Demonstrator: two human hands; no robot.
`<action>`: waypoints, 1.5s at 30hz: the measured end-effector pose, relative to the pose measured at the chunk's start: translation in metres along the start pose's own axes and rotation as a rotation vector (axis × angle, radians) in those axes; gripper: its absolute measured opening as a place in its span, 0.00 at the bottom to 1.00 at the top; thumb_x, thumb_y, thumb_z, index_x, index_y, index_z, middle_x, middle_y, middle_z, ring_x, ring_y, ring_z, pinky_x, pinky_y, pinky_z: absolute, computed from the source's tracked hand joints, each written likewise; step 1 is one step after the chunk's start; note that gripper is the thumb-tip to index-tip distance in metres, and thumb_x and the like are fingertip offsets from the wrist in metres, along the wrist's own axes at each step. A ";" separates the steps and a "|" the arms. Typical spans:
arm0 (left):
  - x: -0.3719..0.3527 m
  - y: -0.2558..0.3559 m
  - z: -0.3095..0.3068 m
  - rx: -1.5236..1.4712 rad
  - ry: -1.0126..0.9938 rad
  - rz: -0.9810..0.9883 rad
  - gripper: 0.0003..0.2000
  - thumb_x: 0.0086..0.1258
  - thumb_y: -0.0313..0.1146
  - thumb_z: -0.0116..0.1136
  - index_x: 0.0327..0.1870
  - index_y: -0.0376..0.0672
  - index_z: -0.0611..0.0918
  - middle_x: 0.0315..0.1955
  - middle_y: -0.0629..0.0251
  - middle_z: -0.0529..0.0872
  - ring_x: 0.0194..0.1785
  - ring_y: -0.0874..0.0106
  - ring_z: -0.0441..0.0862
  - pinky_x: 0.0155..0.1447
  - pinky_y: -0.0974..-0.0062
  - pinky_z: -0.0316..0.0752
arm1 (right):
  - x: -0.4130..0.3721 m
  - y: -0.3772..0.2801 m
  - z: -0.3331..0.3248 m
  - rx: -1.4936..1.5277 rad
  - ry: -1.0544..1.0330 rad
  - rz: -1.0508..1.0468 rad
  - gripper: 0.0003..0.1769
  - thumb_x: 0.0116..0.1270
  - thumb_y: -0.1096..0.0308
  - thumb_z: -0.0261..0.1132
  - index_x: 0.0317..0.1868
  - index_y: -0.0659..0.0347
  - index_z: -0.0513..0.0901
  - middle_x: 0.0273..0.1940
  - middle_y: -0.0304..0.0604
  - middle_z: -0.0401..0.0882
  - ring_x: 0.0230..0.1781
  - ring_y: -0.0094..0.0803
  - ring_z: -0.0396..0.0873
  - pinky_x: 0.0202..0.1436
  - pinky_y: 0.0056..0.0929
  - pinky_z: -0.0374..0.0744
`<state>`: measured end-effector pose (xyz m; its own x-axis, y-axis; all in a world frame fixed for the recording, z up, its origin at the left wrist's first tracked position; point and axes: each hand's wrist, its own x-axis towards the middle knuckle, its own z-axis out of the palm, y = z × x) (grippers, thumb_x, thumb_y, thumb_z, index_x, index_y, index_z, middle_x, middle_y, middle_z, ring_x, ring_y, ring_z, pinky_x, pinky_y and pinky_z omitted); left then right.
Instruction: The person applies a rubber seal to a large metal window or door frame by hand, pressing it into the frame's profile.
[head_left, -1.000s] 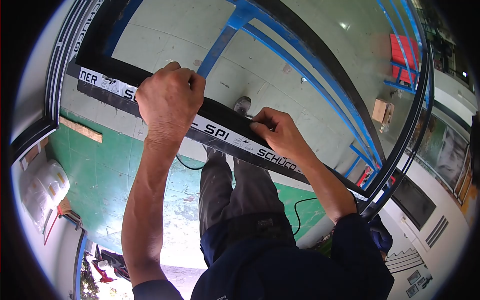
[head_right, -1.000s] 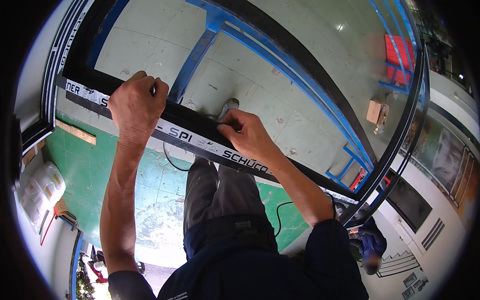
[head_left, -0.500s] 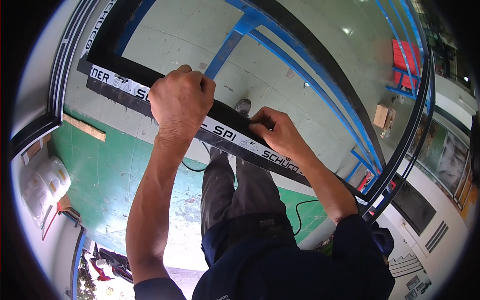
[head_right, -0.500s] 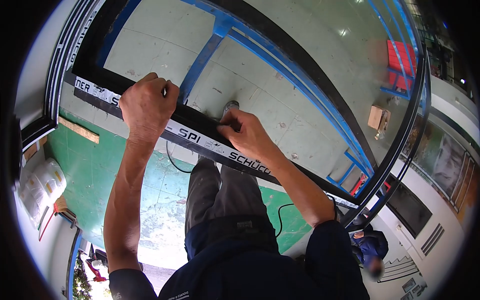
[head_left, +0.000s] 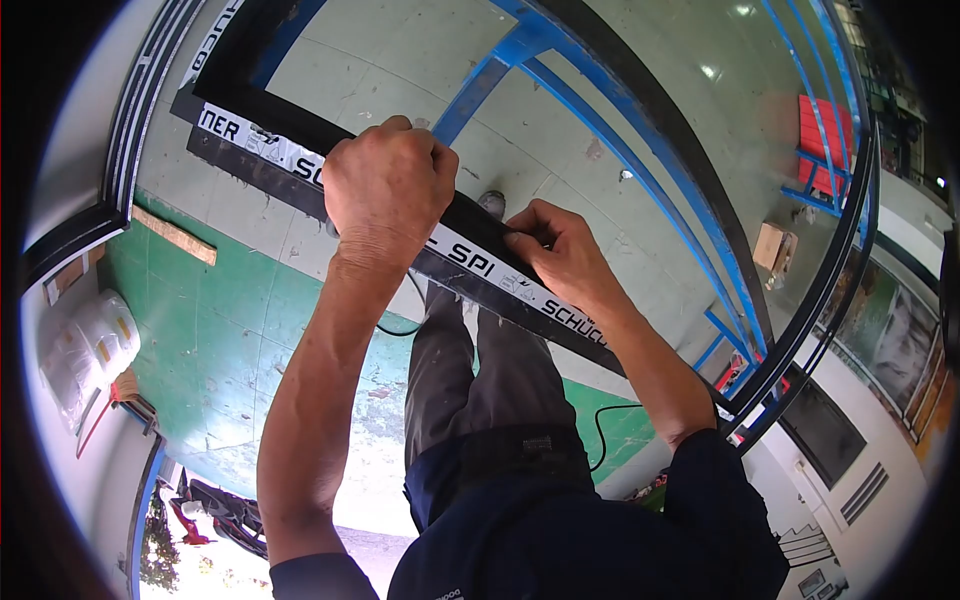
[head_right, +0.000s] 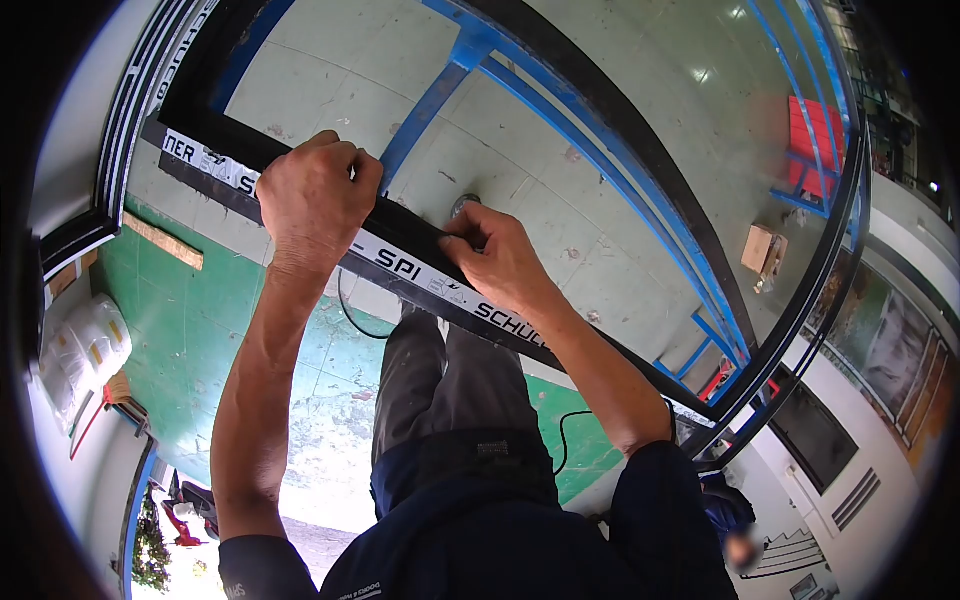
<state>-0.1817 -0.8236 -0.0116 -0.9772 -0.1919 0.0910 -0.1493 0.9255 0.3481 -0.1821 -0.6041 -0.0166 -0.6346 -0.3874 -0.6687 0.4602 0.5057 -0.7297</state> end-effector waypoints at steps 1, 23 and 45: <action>0.001 0.001 0.000 0.000 0.002 0.001 0.10 0.61 0.33 0.65 0.21 0.39 0.87 0.20 0.65 0.83 0.19 0.67 0.81 0.28 0.68 0.77 | -0.001 -0.002 -0.001 -0.012 -0.008 0.021 0.07 0.71 0.72 0.66 0.42 0.69 0.82 0.34 0.40 0.82 0.34 0.23 0.77 0.39 0.26 0.76; 0.002 0.004 -0.005 0.033 -0.096 -0.031 0.07 0.60 0.33 0.67 0.27 0.40 0.91 0.23 0.66 0.86 0.23 0.66 0.84 0.32 0.69 0.82 | 0.009 0.001 0.009 0.066 0.007 0.013 0.08 0.70 0.70 0.67 0.39 0.68 0.81 0.30 0.41 0.82 0.29 0.20 0.77 0.36 0.27 0.76; 0.005 0.007 -0.016 -0.069 -0.137 -0.067 0.08 0.63 0.34 0.67 0.28 0.38 0.89 0.34 0.63 0.88 0.37 0.64 0.87 0.42 0.69 0.82 | 0.025 0.000 0.018 0.037 0.006 -0.127 0.10 0.70 0.69 0.66 0.40 0.70 0.82 0.31 0.43 0.84 0.30 0.22 0.77 0.35 0.27 0.75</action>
<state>-0.1854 -0.8232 0.0065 -0.9775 -0.2018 -0.0605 -0.2086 0.8867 0.4126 -0.1866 -0.6276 -0.0358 -0.6934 -0.4417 -0.5694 0.3980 0.4240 -0.8135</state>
